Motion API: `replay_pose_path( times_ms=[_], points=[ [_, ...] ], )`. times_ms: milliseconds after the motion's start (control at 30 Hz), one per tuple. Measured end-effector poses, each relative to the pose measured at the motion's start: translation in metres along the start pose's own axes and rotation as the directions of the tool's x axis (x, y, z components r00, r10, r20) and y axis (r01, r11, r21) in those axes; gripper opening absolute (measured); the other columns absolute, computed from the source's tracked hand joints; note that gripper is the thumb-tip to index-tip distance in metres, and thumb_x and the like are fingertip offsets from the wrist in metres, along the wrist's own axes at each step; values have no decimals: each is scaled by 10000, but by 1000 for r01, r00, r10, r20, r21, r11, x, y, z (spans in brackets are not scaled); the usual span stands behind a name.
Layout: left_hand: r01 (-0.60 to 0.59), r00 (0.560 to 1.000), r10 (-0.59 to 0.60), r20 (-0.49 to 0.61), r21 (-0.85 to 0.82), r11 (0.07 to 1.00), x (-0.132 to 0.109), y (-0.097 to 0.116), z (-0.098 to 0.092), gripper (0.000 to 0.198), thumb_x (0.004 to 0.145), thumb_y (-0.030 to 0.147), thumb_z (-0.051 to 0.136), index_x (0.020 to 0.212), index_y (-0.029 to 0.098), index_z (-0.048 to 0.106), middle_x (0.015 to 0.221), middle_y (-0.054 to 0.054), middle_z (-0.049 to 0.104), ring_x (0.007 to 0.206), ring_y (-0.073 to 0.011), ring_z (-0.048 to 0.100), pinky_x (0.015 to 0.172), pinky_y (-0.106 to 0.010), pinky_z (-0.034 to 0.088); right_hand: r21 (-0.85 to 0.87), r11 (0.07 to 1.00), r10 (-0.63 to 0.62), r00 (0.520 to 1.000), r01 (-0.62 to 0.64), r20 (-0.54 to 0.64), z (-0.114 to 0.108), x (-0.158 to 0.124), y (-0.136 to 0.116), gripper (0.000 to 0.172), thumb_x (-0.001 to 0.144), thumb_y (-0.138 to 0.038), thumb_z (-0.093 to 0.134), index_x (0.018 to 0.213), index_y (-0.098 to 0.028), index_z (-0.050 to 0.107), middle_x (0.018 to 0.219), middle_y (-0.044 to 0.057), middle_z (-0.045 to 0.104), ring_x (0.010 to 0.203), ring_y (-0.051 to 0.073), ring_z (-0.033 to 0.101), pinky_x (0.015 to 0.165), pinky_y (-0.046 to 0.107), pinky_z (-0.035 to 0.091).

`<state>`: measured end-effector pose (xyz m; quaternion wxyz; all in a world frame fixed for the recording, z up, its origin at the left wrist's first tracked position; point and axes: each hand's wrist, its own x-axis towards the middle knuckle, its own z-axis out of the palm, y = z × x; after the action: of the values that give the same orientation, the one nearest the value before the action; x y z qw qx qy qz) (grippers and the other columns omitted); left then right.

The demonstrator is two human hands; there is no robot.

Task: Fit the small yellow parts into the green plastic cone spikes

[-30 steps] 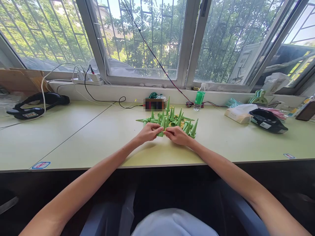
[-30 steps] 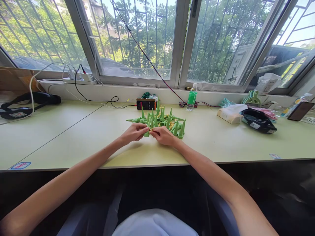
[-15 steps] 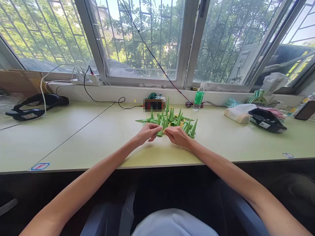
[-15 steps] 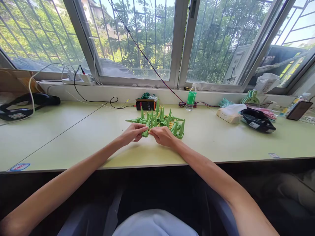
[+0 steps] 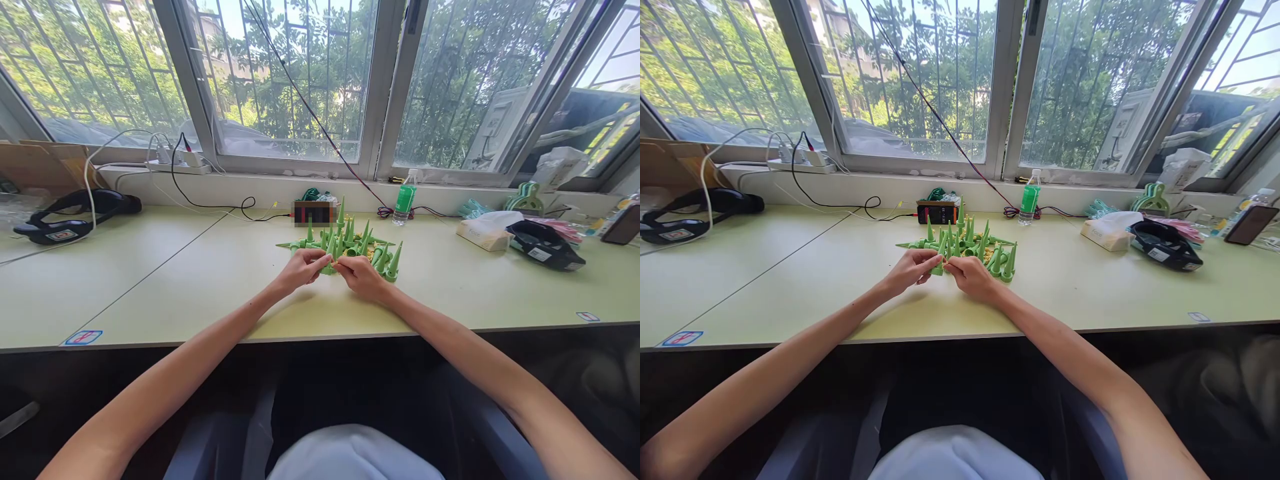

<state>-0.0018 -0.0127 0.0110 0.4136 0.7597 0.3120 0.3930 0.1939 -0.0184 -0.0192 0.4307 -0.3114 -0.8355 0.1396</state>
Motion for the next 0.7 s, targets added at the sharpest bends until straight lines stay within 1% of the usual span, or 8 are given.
replay_pose_path(
  times_ms=[100, 200, 300, 400, 467, 567, 633, 700],
  points=[
    [-35, 999, 37, -23, 76, 996, -1, 1, 1, 423, 844, 534, 621, 674, 154, 546, 530, 51, 360, 426, -46, 353, 368, -180, 263, 102, 992, 74, 997, -76, 16, -1, 1, -3, 456, 967, -434, 474, 593, -198, 364, 531, -43, 379, 514, 90, 290, 543, 257, 247],
    [-87, 994, 95, -48, 146, 985, 0, -3, 2, 409, 832, 541, 633, 735, 146, 593, 577, 37, 413, 459, -49, 355, 391, -185, 285, 304, 929, 171, 974, -210, 151, -4, 3, -4, 478, 959, -497, 477, 594, -195, 423, 501, -42, 415, 465, 82, 345, 495, 245, 269],
    [-187, 977, 204, -57, 224, 957, 2, -8, 2, 419, 839, 552, 621, 775, 138, 632, 662, 8, 472, 517, -63, 392, 435, -191, 355, 497, 781, 224, 913, -377, 341, -9, 4, -2, 479, 928, -565, 520, 633, -191, 466, 460, -64, 386, 392, 69, 326, 421, 233, 229],
    [-280, 952, 305, -35, 311, 908, 2, -10, 2, 394, 880, 519, 587, 796, 141, 661, 703, -10, 485, 574, -81, 413, 466, -187, 387, 626, 603, 224, 858, -494, 462, -15, 5, 0, 464, 887, -572, 599, 665, -179, 490, 469, -84, 348, 389, 51, 270, 395, 212, 189],
    [-319, 938, 347, -16, 353, 879, 1, -10, 3, 356, 905, 481, 568, 852, 148, 681, 723, -19, 505, 597, -88, 427, 479, -180, 398, 671, 487, 223, 822, -559, 523, -18, 6, 1, 445, 861, -539, 658, 673, -174, 489, 484, -91, 337, 402, 43, 239, 383, 195, 177],
    [-335, 928, 372, -22, 384, 860, 1, -10, 4, 316, 917, 446, 560, 906, 158, 689, 747, -25, 528, 610, -90, 441, 479, -171, 397, 697, 381, 218, 792, -607, 571, -20, 8, 0, 418, 842, -491, 703, 682, -170, 490, 494, -92, 336, 410, 41, 243, 369, 179, 174],
    [-320, 929, 367, -54, 382, 867, 1, -11, 5, 309, 910, 443, 570, 886, 156, 684, 737, -19, 518, 604, -89, 438, 473, -169, 391, 713, 355, 217, 795, -604, 566, -20, 8, -1, 400, 842, -474, 709, 697, -167, 498, 495, -92, 336, 409, 43, 255, 368, 176, 188],
    [-299, 932, 353, -87, 367, 881, 2, -12, 6, 320, 904, 449, 574, 840, 153, 678, 709, -11, 501, 590, -87, 431, 471, -173, 388, 726, 356, 225, 808, -589, 545, -18, 9, -1, 389, 843, -467, 708, 707, -165, 504, 497, -89, 340, 413, 44, 262, 372, 174, 195]
  ],
)
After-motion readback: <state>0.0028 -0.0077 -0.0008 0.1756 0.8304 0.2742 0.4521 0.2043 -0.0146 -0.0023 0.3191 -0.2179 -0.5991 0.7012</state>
